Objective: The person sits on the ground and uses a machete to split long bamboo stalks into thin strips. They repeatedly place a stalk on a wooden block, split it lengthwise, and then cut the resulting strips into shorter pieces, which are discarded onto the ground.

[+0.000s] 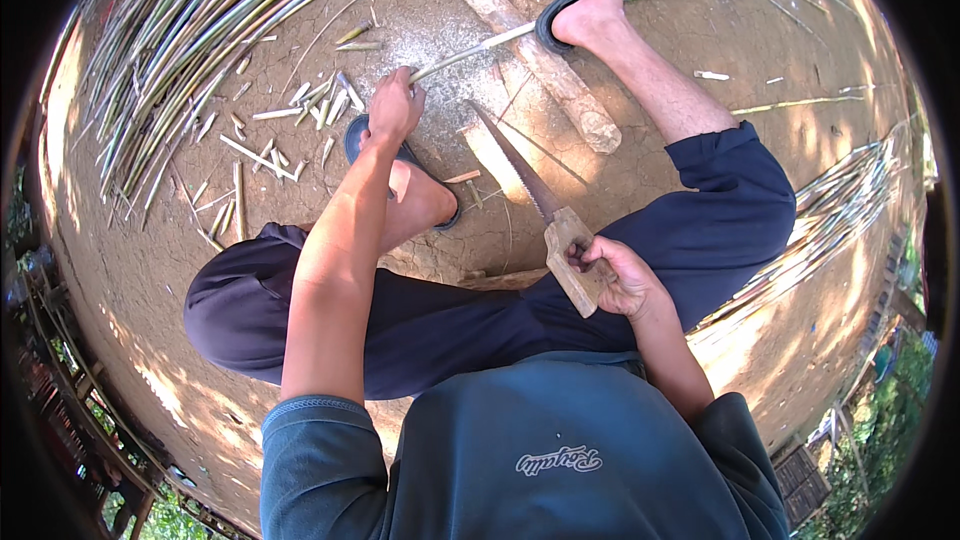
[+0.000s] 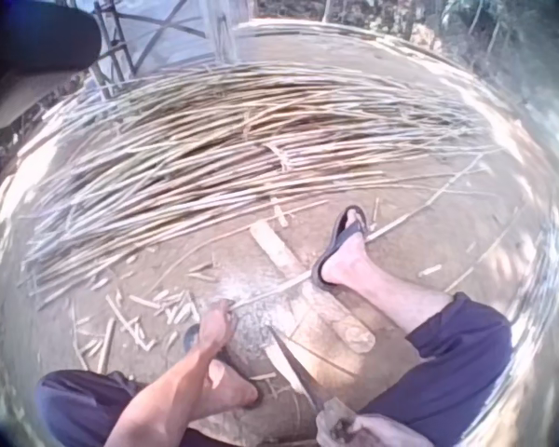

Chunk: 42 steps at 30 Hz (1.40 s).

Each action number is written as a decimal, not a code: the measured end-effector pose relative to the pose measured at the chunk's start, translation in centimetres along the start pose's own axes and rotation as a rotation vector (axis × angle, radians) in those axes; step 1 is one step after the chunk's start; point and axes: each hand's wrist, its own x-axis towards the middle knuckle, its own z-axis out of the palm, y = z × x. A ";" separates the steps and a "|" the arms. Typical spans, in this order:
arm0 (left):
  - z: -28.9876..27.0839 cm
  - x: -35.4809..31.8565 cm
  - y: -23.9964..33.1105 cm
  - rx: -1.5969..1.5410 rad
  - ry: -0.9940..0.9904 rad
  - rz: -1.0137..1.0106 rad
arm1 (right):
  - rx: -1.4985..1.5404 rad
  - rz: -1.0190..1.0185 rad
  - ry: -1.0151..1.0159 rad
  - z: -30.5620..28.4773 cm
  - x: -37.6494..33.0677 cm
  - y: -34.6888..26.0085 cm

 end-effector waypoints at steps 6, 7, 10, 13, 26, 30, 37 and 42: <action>0.0 1.3 1.0 0.058 -0.143 -0.049 | -0.700 -0.337 0.293 1.2 1.0 1.2; -0.1 1.8 1.4 0.075 -0.158 -0.069 | -0.672 -0.386 0.252 1.1 0.9 1.3; -0.1 1.9 1.9 0.103 -0.216 -0.142 | -0.480 -0.224 0.199 2.5 0.8 0.6; -0.1 2.3 2.2 0.099 -0.265 -0.158 | -0.336 -0.262 0.170 0.8 3.6 0.6; 1.0 4.2 1.9 0.316 -0.341 -0.236 | -0.315 -0.307 0.149 2.5 8.8 0.7; 0.9 4.3 2.1 0.326 -0.314 -0.271 | -0.254 -0.272 0.150 3.1 8.6 0.1; 1.2 4.2 1.7 0.336 -0.333 -0.296 | -0.235 -0.231 0.102 2.0 8.4 -0.2; 1.2 4.5 2.0 0.346 -0.336 -0.295 | -0.187 -0.258 0.099 2.5 10.0 -0.8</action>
